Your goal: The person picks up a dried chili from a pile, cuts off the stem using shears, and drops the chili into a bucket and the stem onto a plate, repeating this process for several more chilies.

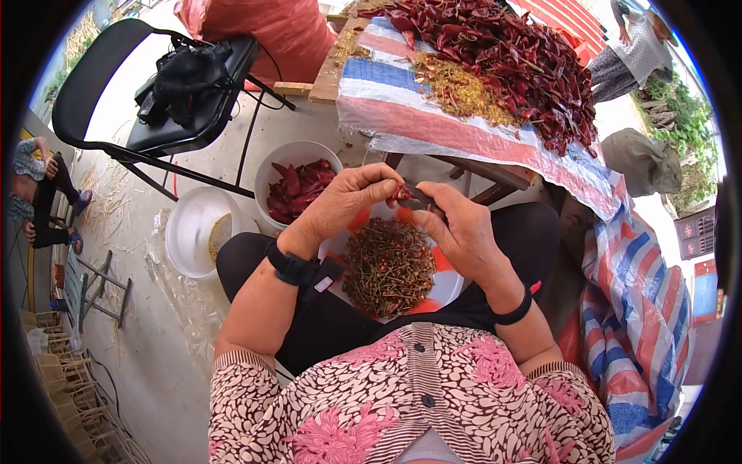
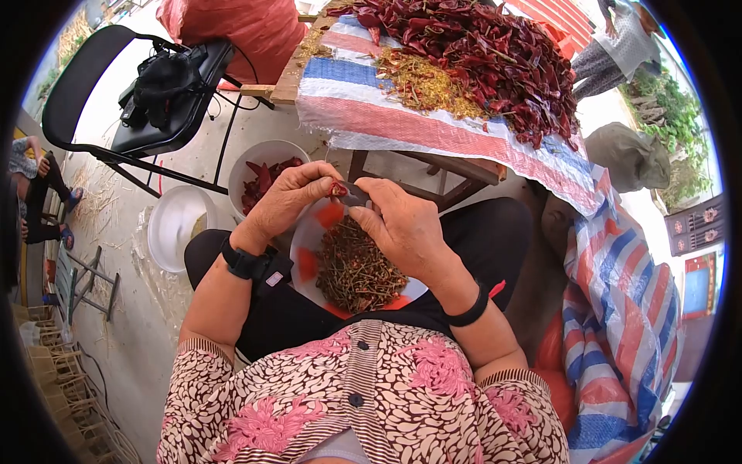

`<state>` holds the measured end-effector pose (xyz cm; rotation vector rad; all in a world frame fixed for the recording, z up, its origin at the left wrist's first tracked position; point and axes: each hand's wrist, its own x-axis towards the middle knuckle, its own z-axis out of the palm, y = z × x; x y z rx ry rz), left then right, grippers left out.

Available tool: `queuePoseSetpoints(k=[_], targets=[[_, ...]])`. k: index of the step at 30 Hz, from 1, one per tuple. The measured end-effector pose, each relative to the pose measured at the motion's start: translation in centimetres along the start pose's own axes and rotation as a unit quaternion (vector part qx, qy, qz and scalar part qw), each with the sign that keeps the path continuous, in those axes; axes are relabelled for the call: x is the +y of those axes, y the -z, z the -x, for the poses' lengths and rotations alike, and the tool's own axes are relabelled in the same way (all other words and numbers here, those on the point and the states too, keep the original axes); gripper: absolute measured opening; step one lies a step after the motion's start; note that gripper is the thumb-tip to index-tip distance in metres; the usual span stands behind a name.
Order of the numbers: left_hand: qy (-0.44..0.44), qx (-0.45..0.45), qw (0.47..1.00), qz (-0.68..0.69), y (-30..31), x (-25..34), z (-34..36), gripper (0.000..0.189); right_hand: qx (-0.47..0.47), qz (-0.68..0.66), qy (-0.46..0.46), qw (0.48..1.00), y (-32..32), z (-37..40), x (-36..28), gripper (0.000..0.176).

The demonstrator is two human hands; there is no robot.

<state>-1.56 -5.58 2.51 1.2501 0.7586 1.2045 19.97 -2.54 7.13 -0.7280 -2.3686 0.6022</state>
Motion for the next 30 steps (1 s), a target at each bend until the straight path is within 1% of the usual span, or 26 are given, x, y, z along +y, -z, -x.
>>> queuePoseSetpoints(k=[2,7,10,13,20,25,28,29,30], targets=[[0.000,-0.017,1.000,-0.016,0.0,0.1,0.0,0.019,0.007,0.002,-0.002,1.000,-0.4,0.3,0.1,0.035],[0.021,0.006,1.000,0.010,-0.8,0.5,0.2,0.018,0.050,0.075,0.008,0.996,-0.9,0.9,-0.2,0.035],[0.040,0.013,0.999,0.003,-0.8,0.3,0.1,0.018,0.060,0.105,0.018,0.992,-0.9,0.9,-0.1,0.035],[0.052,0.007,0.999,-0.010,-0.6,-0.1,0.0,0.019,0.050,0.138,0.005,0.989,-0.8,1.0,-0.2,0.033],[0.067,-0.010,0.997,-0.039,-0.8,-0.5,0.1,0.021,0.007,0.111,0.002,0.994,-0.7,1.4,0.8,0.031],[0.089,-0.011,0.996,-0.007,-1.0,-1.3,0.1,0.022,-0.004,0.085,-0.015,0.996,-1.4,2.0,1.5,0.028],[0.089,-0.034,0.995,0.032,-1.0,-1.0,0.2,0.022,-0.046,-0.073,-0.073,0.994,-2.0,2.5,2.3,0.029],[0.087,-0.045,0.994,0.050,-0.9,-0.9,0.3,0.022,-0.061,-0.182,-0.106,0.976,-2.0,2.6,2.1,0.029],[0.087,-0.053,0.993,0.057,-0.8,-1.0,0.4,0.022,-0.075,-0.289,-0.138,0.944,-2.0,2.5,1.6,0.030]])
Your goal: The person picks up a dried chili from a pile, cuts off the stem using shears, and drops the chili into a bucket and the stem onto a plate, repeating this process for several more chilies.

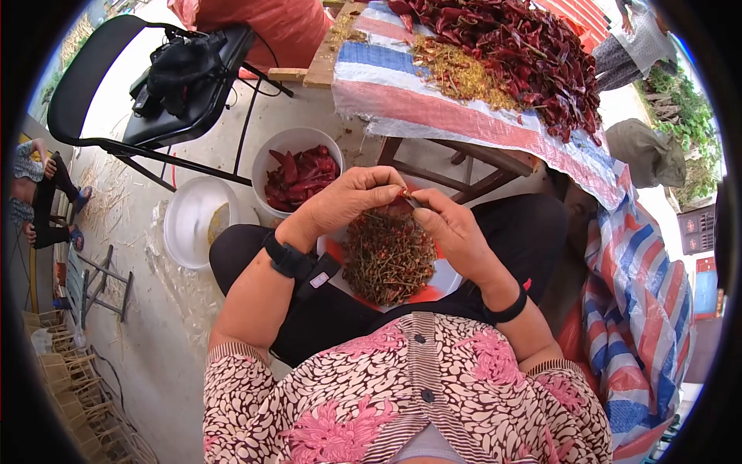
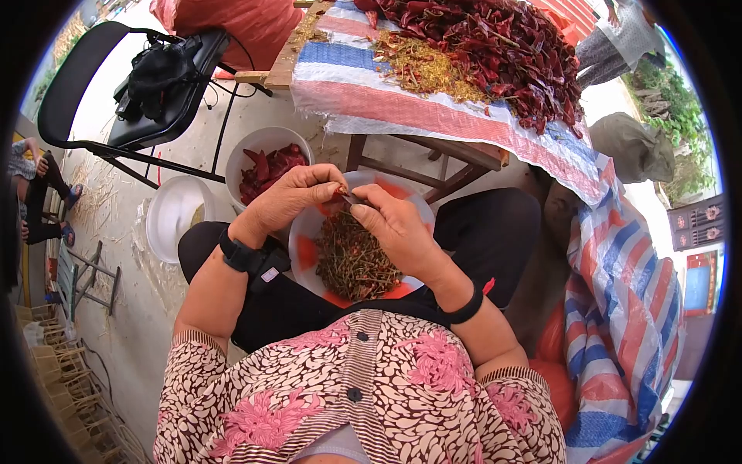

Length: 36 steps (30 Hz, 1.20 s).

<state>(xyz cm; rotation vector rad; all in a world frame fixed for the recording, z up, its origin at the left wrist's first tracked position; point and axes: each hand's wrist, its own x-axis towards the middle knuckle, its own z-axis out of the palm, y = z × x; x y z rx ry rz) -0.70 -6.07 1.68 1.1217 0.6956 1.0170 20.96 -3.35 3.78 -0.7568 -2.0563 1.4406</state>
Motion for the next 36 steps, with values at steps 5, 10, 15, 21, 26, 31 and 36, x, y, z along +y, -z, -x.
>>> queuePoseSetpoints(k=[5,10,15,21,26,31,36], targets=[[-0.005,-0.054,0.998,0.039,0.1,-0.1,0.1,0.023,-0.106,-0.345,-0.151,0.920,0.6,0.7,-0.5,0.031],[0.013,-0.085,0.995,0.047,0.0,0.2,0.3,0.021,-0.126,-0.496,-0.164,0.843,-0.4,1.3,-0.4,0.029],[0.022,-0.045,0.999,-0.008,0.4,-0.3,0.1,0.021,-0.008,-0.154,-0.036,0.987,-1.1,1.0,1.2,0.032],[0.038,-0.012,0.999,-0.037,-0.3,-1.0,-0.3,0.022,0.086,0.206,0.014,0.975,-1.2,1.5,0.4,0.033],[0.010,-0.051,0.999,0.006,-0.2,-0.5,0.0,0.022,-0.067,-0.346,-0.145,0.924,-0.4,1.4,0.4,0.032],[0.010,-0.114,0.988,0.101,-0.2,-0.7,0.2,0.020,-0.116,-0.527,-0.167,0.825,-1.2,1.9,0.0,0.032],[0.031,-0.136,0.980,0.145,-0.4,-0.6,0.0,0.021,-0.163,-0.654,-0.170,0.718,-1.9,2.1,0.8,0.031]])
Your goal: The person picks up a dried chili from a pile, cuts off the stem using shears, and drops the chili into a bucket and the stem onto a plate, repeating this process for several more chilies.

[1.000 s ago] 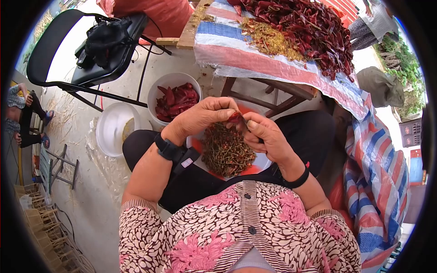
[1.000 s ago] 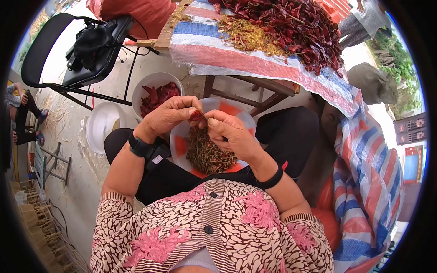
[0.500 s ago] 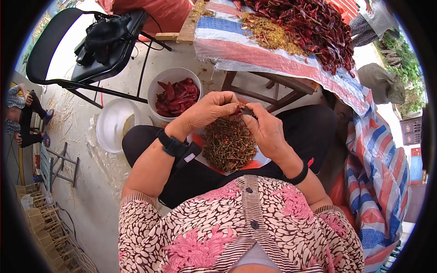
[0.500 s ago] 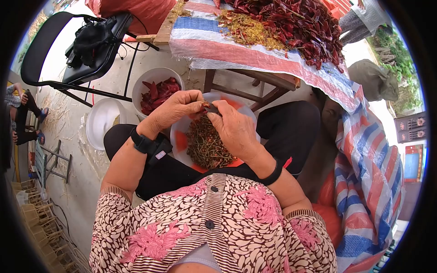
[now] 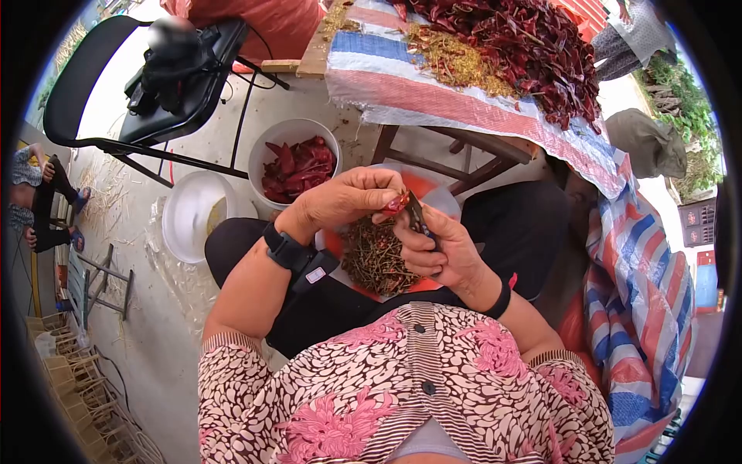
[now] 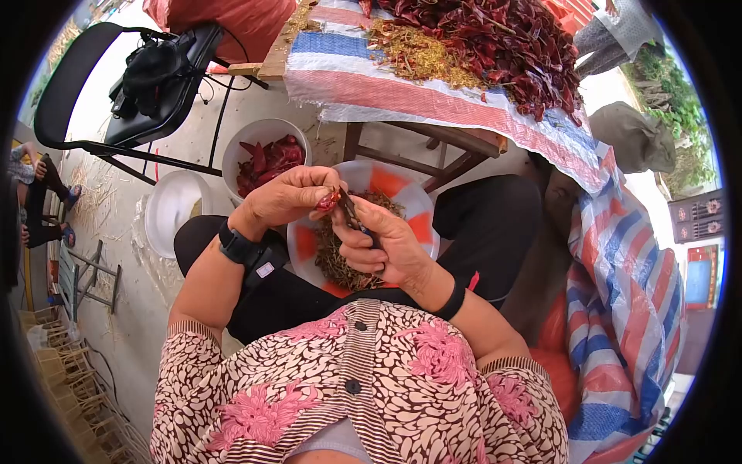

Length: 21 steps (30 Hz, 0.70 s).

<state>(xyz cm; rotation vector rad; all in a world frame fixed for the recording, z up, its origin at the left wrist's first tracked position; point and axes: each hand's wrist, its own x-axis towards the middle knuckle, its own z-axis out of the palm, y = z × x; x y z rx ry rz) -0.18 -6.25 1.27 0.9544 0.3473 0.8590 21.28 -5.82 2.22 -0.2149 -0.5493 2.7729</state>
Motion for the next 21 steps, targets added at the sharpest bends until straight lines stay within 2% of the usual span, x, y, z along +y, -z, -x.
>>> queuePoseSetpoints(k=[2,9,11,12,13,14,16,18,21], targets=[[0.013,0.001,1.000,0.005,-0.4,0.4,0.0,0.020,-0.022,-0.029,-0.007,0.999,0.4,0.0,0.4,0.032],[-0.019,-0.040,0.998,0.050,0.0,-0.6,-0.3,0.022,-0.094,-0.084,-0.031,0.992,0.9,-0.3,0.9,0.033],[-0.051,-0.072,0.994,0.062,0.1,-1.1,-0.3,0.023,-0.137,-0.108,0.008,0.985,0.8,-0.4,0.7,0.033],[-0.031,-0.080,0.995,0.061,0.1,-1.1,-0.1,0.024,-0.159,-0.119,0.026,0.980,0.6,-0.5,0.4,0.033],[-0.010,-0.087,0.994,0.059,0.0,-1.2,0.1,0.024,-0.170,-0.095,0.044,0.980,0.4,-0.6,-0.6,0.030],[0.012,-0.095,0.994,0.057,0.0,-1.2,0.3,0.025,-0.143,-0.037,0.055,0.988,-0.2,-0.6,-1.3,0.030],[-0.018,-0.036,0.999,0.017,0.1,-1.0,0.4,0.025,-0.081,0.040,0.040,0.995,-0.5,-0.1,-2.0,0.035],[-0.052,0.024,0.998,-0.022,0.4,-0.8,0.4,0.026,-0.060,0.117,0.033,0.991,0.2,0.5,-1.8,0.040],[-0.050,0.041,0.997,-0.043,0.9,-0.5,0.9,0.022,-0.018,0.209,0.007,0.978,1.9,1.5,-1.7,0.044]])
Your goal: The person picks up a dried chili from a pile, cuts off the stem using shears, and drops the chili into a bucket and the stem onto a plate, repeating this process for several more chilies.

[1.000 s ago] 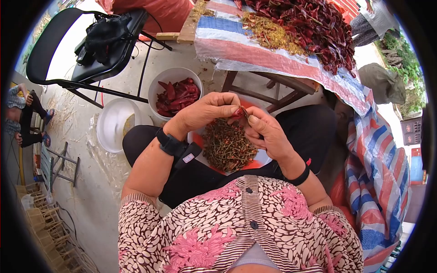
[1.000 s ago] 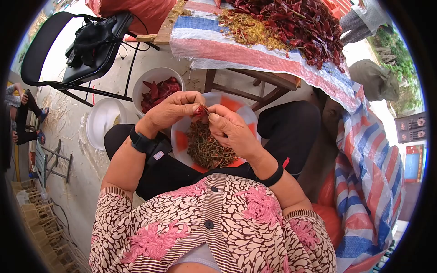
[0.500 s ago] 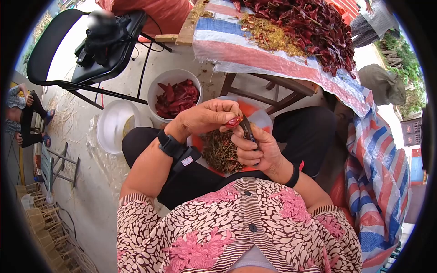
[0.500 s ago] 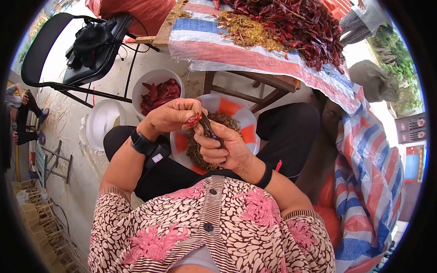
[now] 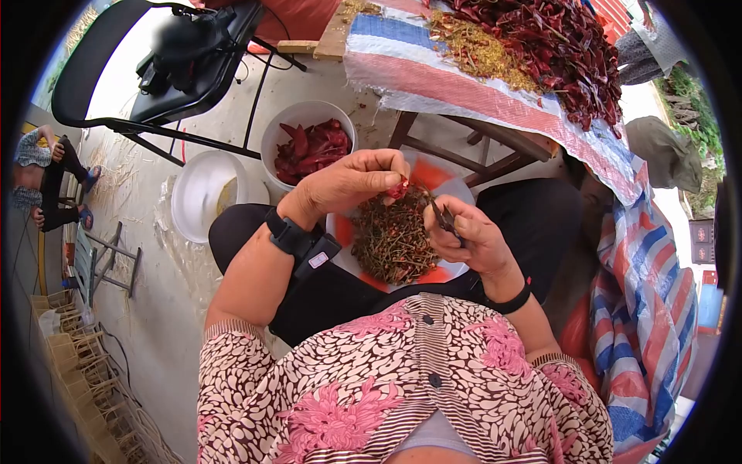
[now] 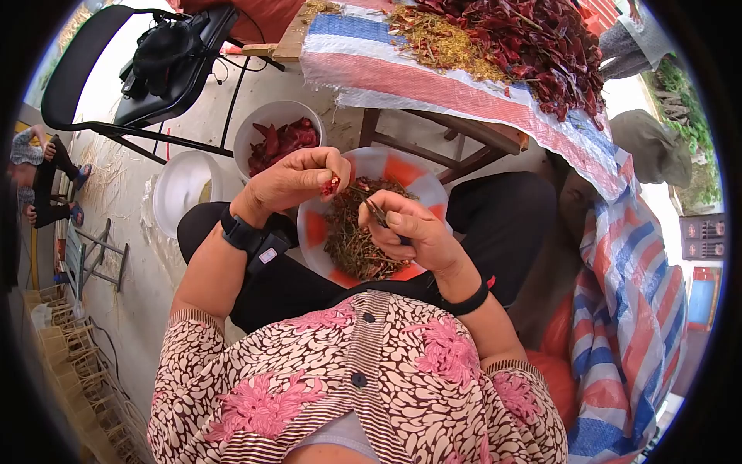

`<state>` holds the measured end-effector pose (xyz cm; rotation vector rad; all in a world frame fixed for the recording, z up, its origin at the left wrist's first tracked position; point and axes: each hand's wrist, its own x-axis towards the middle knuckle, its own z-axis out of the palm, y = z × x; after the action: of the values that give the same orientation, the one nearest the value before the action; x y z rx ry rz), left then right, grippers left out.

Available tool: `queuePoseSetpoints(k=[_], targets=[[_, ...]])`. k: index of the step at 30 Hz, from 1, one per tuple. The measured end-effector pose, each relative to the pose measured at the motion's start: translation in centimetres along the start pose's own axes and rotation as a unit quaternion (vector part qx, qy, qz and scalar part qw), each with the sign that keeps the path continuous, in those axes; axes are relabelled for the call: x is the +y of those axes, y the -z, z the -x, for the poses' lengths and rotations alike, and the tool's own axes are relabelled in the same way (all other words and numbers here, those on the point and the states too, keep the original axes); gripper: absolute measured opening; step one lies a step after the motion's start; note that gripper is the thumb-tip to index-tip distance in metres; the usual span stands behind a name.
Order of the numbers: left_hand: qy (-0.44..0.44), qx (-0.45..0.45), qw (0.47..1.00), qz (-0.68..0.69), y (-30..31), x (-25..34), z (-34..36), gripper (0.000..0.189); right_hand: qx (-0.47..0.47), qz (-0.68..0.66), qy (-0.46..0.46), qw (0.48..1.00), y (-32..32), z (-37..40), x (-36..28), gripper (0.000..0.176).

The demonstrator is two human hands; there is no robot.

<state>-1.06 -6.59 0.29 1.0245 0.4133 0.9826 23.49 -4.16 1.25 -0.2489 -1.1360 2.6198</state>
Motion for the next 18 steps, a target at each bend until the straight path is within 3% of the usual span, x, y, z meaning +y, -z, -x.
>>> queuePoseSetpoints(k=[1,2,3,4,5,6,8,9,11,13,15,16,18], targets=[[0.003,0.003,1.000,-0.008,0.1,0.2,0.0,0.022,0.012,0.030,-0.011,0.999,0.8,0.4,0.1,0.045],[0.010,-0.003,1.000,-0.011,0.5,0.2,0.1,0.019,0.044,0.078,-0.109,0.990,2.2,0.7,-0.2,0.042],[0.025,0.011,0.999,-0.031,0.9,0.2,0.3,0.018,0.088,0.319,-0.112,0.937,2.5,0.7,0.5,0.041],[0.038,0.025,0.998,-0.051,1.2,0.3,0.5,0.017,0.127,0.540,-0.108,0.825,2.3,0.7,1.5,0.041],[0.052,0.039,0.995,-0.072,1.5,0.6,0.6,0.017,0.159,0.728,-0.096,0.661,2.0,0.5,2.1,0.041],[0.080,0.068,0.987,-0.122,1.8,1.1,0.6,0.015,0.176,0.664,-0.170,0.706,1.2,0.2,1.5,0.041],[0.133,0.127,0.959,-0.214,1.9,1.9,0.6,0.011,0.170,0.643,-0.120,0.737,2.3,0.3,2.7,0.041],[0.137,0.163,0.917,-0.337,2.5,1.5,1.0,0.009,0.167,0.633,-0.093,0.750,2.5,0.4,3.1,0.041],[0.116,0.231,0.779,-0.571,4.9,0.2,1.1,0.009,0.168,0.689,-0.197,0.677,1.4,0.2,1.9,0.046],[0.126,0.291,0.585,-0.746,5.5,-0.2,1.6,0.016,0.174,0.686,-0.136,0.693,1.9,0.5,2.0,0.048],[0.144,0.337,0.548,-0.752,6.4,-0.1,2.0,0.023,0.182,0.683,-0.114,0.698,1.8,0.3,1.0,0.048],[0.102,0.384,0.529,-0.750,6.2,-0.2,1.9,0.027,0.193,0.668,-0.118,0.709,0.6,-0.1,-0.8,0.040],[0.119,0.379,0.542,-0.741,6.1,0.1,1.5,0.030,0.247,0.675,-0.007,0.696,1.1,-1.0,-3.0,0.033]])
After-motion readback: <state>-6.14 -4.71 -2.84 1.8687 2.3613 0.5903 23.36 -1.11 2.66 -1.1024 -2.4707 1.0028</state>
